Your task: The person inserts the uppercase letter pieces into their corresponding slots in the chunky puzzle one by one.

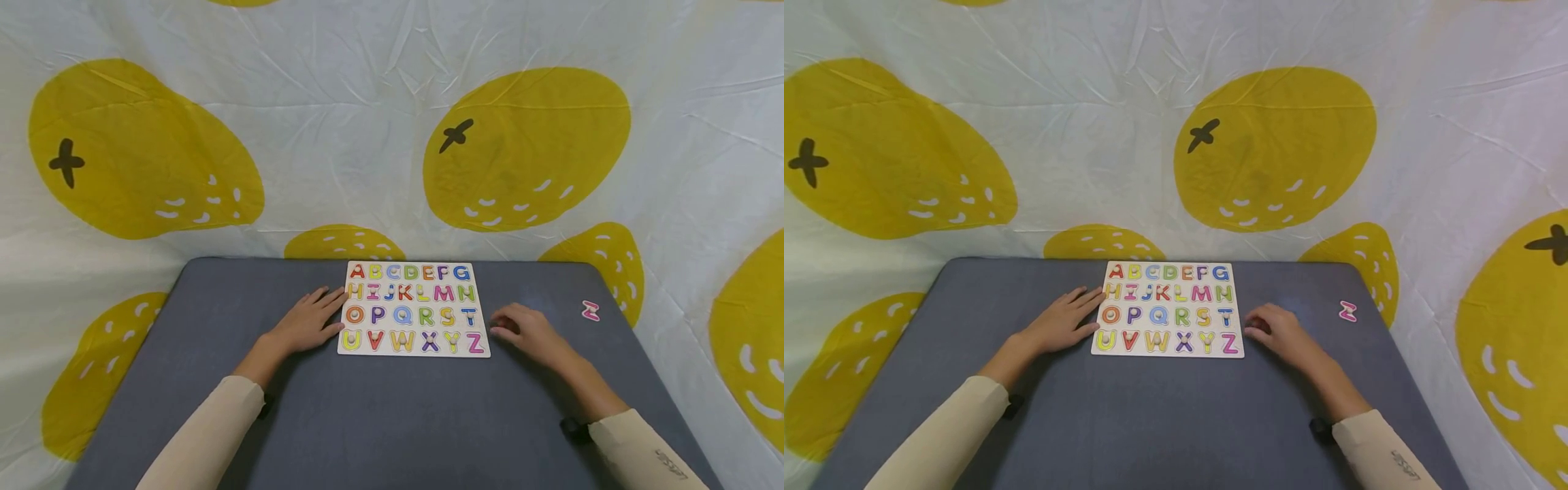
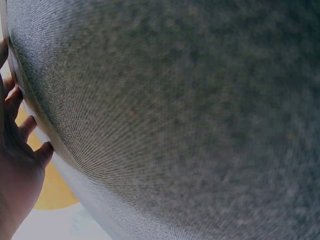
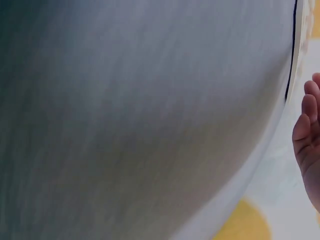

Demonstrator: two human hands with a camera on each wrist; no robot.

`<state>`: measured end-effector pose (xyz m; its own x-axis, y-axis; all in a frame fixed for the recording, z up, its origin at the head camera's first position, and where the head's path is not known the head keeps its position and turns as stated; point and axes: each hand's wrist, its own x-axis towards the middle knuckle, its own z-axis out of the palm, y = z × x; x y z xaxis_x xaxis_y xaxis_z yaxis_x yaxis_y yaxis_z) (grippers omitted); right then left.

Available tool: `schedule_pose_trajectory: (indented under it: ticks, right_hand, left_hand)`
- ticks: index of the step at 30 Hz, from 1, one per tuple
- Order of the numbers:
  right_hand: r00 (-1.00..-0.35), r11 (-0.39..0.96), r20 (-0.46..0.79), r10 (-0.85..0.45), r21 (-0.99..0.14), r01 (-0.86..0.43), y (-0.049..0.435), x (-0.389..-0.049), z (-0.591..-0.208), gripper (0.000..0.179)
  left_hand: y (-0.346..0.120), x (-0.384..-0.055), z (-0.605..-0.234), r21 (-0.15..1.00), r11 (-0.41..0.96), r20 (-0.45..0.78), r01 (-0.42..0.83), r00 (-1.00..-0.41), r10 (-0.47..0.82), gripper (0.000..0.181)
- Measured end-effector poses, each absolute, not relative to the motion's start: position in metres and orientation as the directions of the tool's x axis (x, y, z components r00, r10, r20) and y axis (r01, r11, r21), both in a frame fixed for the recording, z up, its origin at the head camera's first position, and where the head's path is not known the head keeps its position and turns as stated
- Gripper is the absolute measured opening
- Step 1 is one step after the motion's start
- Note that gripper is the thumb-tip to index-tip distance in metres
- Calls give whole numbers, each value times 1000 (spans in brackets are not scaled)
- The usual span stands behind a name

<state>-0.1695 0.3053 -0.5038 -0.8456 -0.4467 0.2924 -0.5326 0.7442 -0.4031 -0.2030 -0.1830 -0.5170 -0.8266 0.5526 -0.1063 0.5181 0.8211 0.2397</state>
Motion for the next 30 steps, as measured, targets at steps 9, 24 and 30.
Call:
schedule_pose_trajectory:
  ticks: [9, 24, 30]
  right_hand:
    - [-932, 855, 228, -283, -379, -353, 376, -175, -497, 30]
    - [-969, 912, 220, -112, -365, -188, 458, -188, -512, 31]
    - [-980, 920, 178, -84, -365, -145, 467, -188, -513, 23]
  left_hand:
    - [-183, -203, -515, 239, 823, -114, 516, -826, 551, 72]
    - [-182, -203, -516, 242, 824, -111, 512, -829, 548, 72]
    - [-182, -203, -515, 239, 827, -118, 510, -830, 545, 72]
